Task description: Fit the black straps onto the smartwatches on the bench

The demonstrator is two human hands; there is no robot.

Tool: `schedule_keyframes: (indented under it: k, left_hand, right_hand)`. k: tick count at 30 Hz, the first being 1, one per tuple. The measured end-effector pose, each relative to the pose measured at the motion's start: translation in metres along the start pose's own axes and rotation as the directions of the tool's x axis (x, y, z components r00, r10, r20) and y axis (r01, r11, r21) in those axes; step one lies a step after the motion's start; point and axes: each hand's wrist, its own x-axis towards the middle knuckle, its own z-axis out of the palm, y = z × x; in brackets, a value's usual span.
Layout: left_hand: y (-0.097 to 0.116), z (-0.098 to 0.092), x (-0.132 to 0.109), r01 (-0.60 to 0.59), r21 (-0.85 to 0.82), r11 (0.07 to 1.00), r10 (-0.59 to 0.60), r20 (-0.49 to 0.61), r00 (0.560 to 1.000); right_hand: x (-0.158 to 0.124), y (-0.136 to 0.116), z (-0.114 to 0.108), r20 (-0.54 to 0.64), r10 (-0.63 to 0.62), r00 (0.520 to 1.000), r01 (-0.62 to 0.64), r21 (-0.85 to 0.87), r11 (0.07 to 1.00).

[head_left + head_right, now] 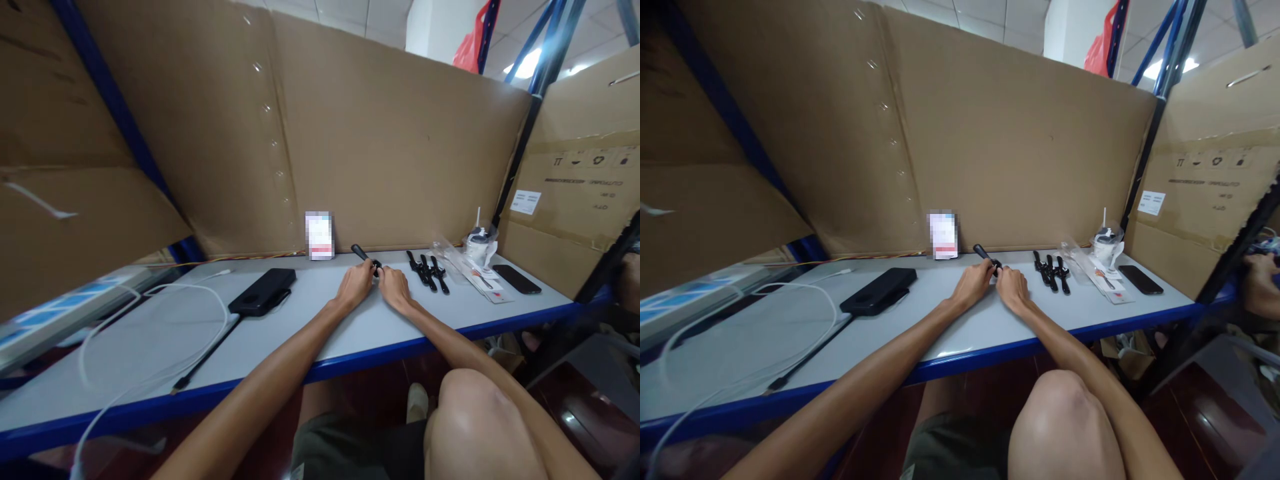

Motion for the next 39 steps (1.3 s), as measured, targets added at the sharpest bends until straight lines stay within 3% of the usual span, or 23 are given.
schedule_keyframes:
  k: [8, 19, 24, 28, 34, 39]
  left_hand:
    - [0.011, 0.000, -0.006, 0.109, 0.080, 0.991, -0.116, 0.084, 0.990]
    - [-0.003, 0.019, 0.013, 0.223, -0.249, 0.943, -0.202, 0.107, 0.974]
    - [-0.010, 0.019, 0.012, 0.143, -0.213, 0.967, -0.128, 0.080, 0.989]
    - [-0.014, 0.013, 0.008, 0.096, -0.152, 0.984, -0.077, 0.127, 0.989]
    - [-0.013, -0.005, -0.002, -0.067, 0.056, 0.996, 0.056, 0.171, 0.984]
    - [-0.007, -0.009, -0.001, -0.089, 0.038, 0.995, 0.088, 0.049, 0.995]
  right_hand:
    - [-0.003, -0.001, 0.002, -0.011, -0.042, 0.999, 0.041, -0.044, 0.998]
    - [-0.003, -0.001, 0.004, 0.022, -0.085, 0.996, 0.086, -0.078, 0.993]
    - [-0.005, -0.002, 0.001, 0.021, -0.066, 0.998, 0.067, -0.086, 0.994]
    - [-0.005, -0.003, 0.000, 0.033, -0.061, 0.998, 0.064, -0.099, 0.993]
    - [-0.004, -0.001, -0.002, 0.054, -0.033, 0.998, 0.038, -0.088, 0.995]
    - [-0.004, -0.001, -0.007, 0.052, -0.018, 0.998, 0.021, -0.060, 0.998]
